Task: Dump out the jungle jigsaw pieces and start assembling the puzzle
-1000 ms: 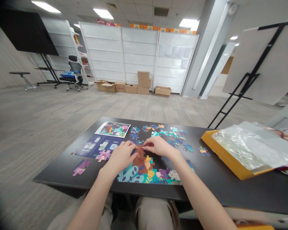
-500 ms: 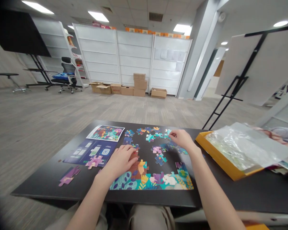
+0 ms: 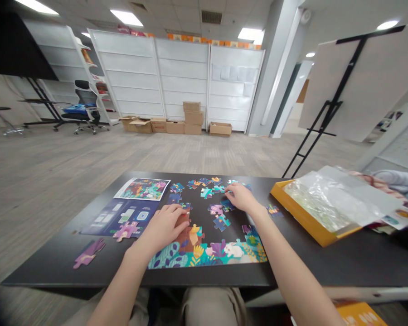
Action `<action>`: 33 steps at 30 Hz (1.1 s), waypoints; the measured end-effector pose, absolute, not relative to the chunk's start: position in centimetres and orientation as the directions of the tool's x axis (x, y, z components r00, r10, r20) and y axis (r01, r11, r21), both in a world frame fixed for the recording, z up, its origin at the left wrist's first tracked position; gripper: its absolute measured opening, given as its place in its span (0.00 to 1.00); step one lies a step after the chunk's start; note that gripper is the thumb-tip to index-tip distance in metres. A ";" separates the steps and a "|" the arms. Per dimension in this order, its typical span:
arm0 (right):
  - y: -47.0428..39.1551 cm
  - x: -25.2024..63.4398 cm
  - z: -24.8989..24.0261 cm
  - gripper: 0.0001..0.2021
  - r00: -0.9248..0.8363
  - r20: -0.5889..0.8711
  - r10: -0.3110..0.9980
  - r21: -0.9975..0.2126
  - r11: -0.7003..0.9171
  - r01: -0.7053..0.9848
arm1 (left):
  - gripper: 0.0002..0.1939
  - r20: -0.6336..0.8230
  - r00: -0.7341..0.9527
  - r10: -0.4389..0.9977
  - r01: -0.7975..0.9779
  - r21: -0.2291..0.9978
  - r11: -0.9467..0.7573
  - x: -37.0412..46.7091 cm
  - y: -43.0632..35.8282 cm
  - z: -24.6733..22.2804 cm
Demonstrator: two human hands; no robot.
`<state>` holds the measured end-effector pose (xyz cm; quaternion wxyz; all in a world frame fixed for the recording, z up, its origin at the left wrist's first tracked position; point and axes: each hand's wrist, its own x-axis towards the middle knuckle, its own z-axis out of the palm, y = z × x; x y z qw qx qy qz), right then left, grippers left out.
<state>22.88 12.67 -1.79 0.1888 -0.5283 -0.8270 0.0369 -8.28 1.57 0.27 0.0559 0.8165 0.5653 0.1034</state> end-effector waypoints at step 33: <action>14.6 12.5 2.7 0.12 -0.590 -0.007 0.807 -0.763 0.377 0.525 | 0.18 0.076 0.400 0.913 0.862 0.306 -0.403 -9.3 1.3 1.0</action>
